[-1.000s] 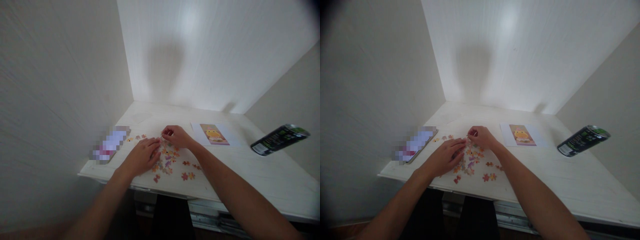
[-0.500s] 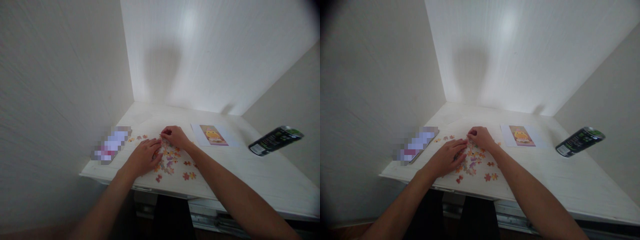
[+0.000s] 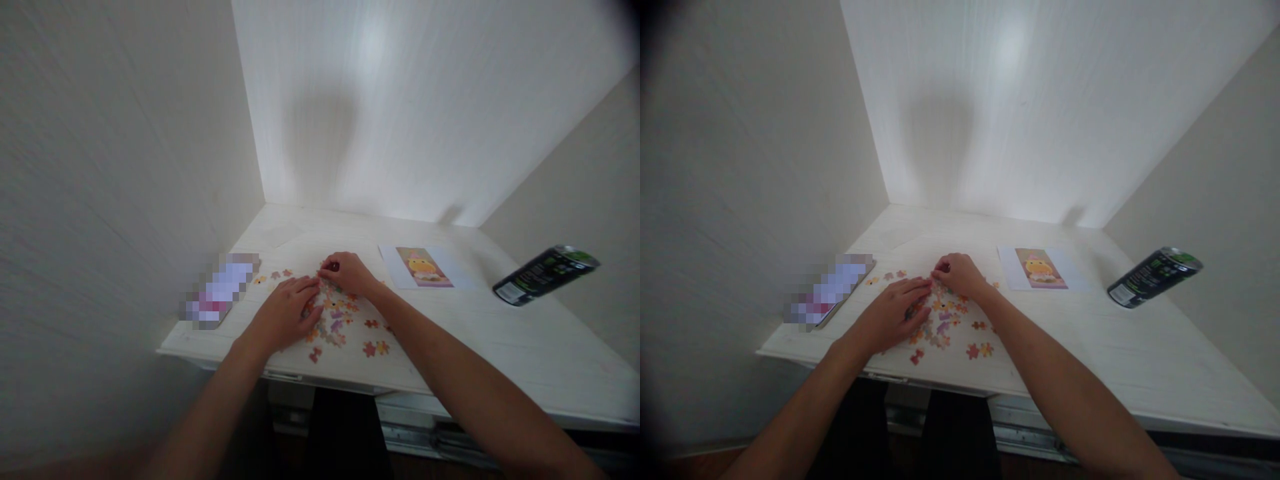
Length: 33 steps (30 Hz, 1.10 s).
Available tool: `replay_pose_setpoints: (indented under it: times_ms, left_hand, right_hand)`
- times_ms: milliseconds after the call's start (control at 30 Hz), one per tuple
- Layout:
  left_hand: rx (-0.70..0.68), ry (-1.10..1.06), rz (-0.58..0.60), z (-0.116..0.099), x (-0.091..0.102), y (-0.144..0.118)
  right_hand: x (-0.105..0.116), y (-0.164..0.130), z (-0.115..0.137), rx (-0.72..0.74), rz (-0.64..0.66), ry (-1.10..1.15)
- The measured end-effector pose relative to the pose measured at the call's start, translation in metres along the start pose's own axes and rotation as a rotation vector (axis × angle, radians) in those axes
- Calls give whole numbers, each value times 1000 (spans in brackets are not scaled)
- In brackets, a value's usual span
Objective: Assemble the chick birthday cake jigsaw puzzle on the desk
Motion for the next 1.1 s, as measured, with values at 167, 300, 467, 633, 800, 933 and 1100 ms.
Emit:
replay_pose_setpoints:
  times_ms: [167,300,467,633,800,933,1100]
  left_hand:
    - [-18,-6,-19,2,-3,-1]
    - [-16,-7,-14,3,-3,-1]
    - [-11,0,-27,3,-1,-1]
    - [-2,-15,-41,3,0,-1]
    - [12,-26,-87,5,3,0]
    - [41,-46,-144,7,7,1]
    - [29,-82,-153,5,9,0]
  right_hand:
    - [1,-2,-4,54,3,0]
    - [4,-2,-8,129,22,5]
    - [17,-4,-19,105,80,-6]
    - [33,-11,-28,34,282,79]
    - [44,-16,-29,17,351,91]
    - [42,-17,-22,34,373,73]
    - [36,-19,-11,123,415,42]
Point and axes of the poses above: each hand's wrist, its own y-axis towards the middle knuckle, its own x-axis out of the back of the hand, z = x × y, the point moved 2 cm from there along y, towards the middle knuckle, and after that the axes turned 3 degrees about -z, right-handed, at the moved point
